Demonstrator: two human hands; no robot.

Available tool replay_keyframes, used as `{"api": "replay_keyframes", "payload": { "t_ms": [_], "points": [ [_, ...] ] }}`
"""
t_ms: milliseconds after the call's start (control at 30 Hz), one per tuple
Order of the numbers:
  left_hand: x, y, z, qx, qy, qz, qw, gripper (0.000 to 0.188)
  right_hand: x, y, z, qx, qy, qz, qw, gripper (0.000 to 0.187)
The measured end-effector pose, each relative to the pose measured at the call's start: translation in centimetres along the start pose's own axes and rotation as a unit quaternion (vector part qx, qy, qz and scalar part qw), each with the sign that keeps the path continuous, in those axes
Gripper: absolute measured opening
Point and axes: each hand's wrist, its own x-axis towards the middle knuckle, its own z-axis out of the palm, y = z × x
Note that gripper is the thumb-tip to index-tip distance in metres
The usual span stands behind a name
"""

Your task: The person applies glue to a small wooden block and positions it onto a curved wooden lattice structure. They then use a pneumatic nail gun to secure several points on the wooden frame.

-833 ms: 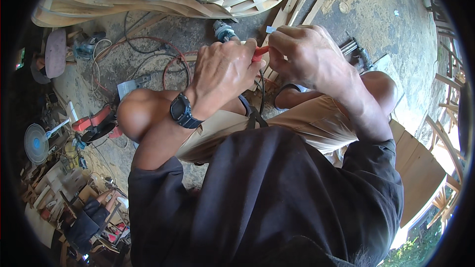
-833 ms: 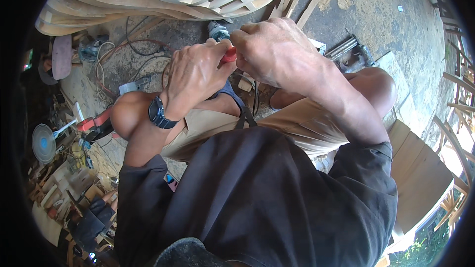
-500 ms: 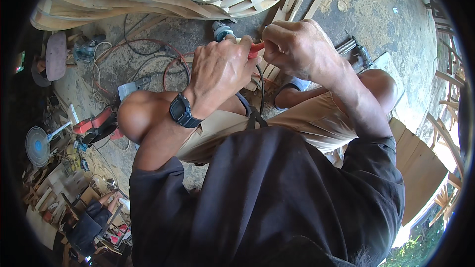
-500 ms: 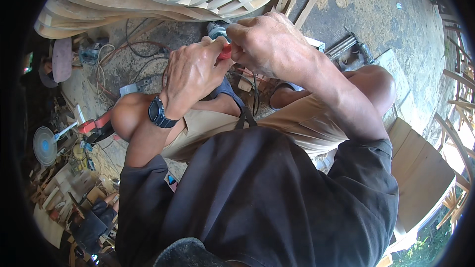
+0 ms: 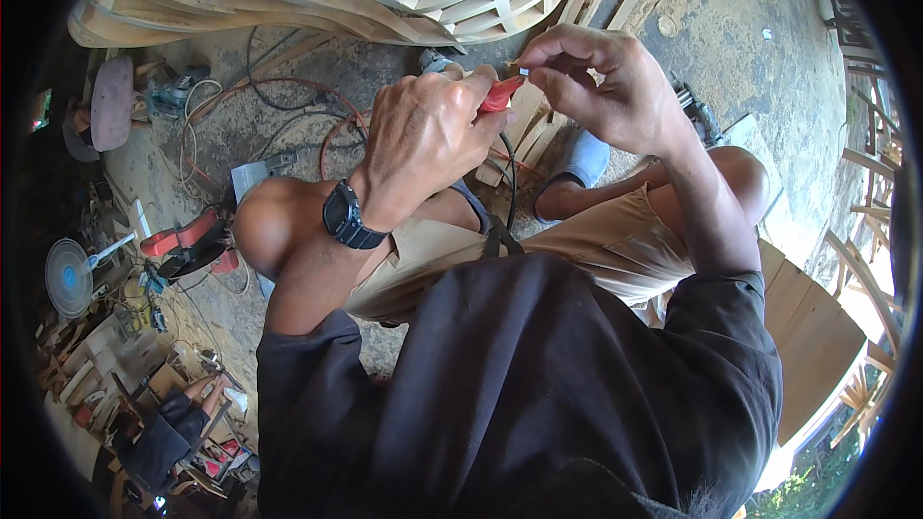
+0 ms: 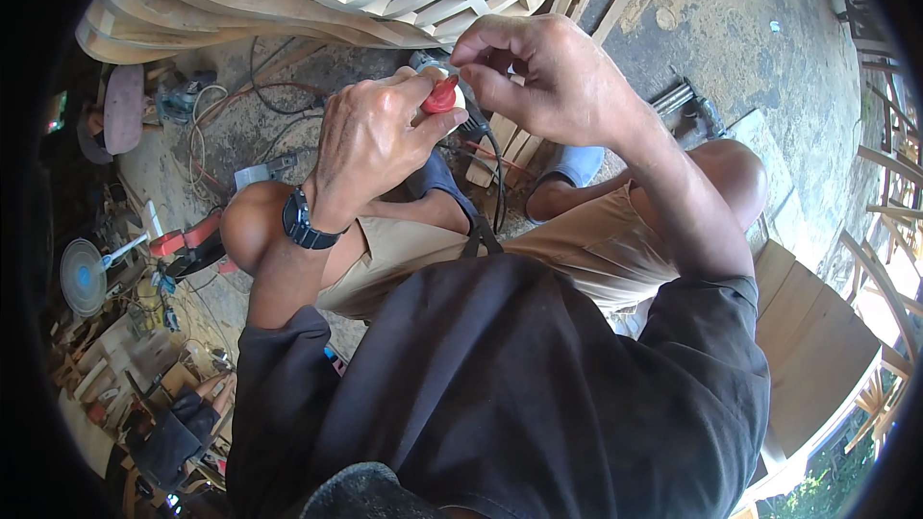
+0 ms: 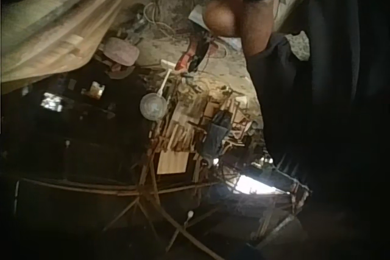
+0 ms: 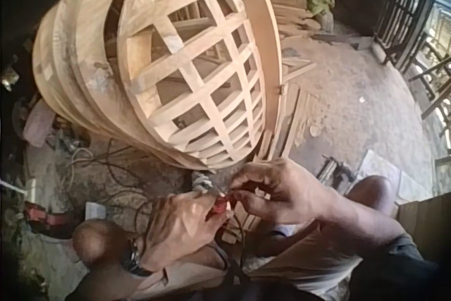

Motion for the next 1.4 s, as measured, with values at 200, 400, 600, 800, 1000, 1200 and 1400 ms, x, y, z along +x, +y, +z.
{"api": "replay_keyframes", "payload": {
  "t_ms": [200, 400, 600, 800, 1000, 1200, 1400],
  "points": [
    [0.2, 0.0, 0.0, 0.011, -0.002, -0.004, 1.000, 0.033, 0.0, -0.1, 0.1, -0.129, 0.005, -0.086, 0.988, 0.019],
    [0.4, 0.1, 0.6, 0.015, 0.027, 0.035, 0.999, 0.027, -0.2, 0.2, 0.8, -0.240, 0.037, -0.192, 0.951, 0.017],
    [0.3, 0.1, 1.7, 0.031, -0.011, 0.041, 0.999, 0.026, -0.5, 0.2, 1.3, -0.351, 0.018, -0.229, 0.908, 0.018],
    [0.3, -0.1, 2.0, 0.039, -0.024, 0.039, 0.998, 0.024, -0.6, 0.6, 1.8, -0.380, 0.005, -0.218, 0.899, 0.020],
    [0.2, 0.0, 1.7, 0.041, -0.042, 0.012, 0.998, 0.024, -0.3, 0.8, 1.7, -0.370, -0.040, -0.182, 0.910, 0.027],
    [0.4, 0.4, 0.8, 0.022, -0.050, -0.004, 0.999, 0.030, 0.6, 2.5, 0.9, -0.166, 0.061, -0.123, 0.977, 0.008],
    [0.2, 0.0, 0.3, -0.004, -0.021, 0.010, 1.000, 0.034, 0.2, 0.5, -0.6, -0.110, -0.003, -0.016, 0.994, 0.013]
  ]
}}
